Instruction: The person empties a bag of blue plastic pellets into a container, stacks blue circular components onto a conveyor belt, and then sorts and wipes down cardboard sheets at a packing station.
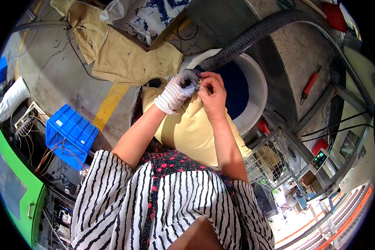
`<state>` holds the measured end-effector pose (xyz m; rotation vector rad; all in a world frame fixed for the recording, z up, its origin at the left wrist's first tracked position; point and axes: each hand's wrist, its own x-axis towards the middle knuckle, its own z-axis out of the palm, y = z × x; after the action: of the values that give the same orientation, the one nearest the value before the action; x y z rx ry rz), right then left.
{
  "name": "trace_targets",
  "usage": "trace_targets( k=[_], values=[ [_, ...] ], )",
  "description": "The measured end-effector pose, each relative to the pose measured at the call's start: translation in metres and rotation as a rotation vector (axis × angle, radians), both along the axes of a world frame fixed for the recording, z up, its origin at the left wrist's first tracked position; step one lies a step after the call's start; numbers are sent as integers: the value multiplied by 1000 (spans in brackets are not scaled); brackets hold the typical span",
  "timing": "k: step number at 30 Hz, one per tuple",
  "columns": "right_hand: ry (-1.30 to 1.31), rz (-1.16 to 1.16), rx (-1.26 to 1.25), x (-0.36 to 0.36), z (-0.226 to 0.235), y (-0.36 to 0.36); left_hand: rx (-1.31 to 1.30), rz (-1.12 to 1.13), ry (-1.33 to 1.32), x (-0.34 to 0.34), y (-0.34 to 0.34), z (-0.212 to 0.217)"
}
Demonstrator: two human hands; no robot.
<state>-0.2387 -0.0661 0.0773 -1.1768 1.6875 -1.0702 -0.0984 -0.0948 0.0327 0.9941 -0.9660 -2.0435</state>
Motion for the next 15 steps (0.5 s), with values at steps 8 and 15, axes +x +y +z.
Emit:
trace_targets(
  k=[8, 15],
  values=[
    [-20, 16, 7, -3, 6, -2, -311, -86, -213, 2, -20, 29],
    [-12, 41, -15, -3, 1, -2, -81, -152, -241, 1, -17, 26]
  ],
)
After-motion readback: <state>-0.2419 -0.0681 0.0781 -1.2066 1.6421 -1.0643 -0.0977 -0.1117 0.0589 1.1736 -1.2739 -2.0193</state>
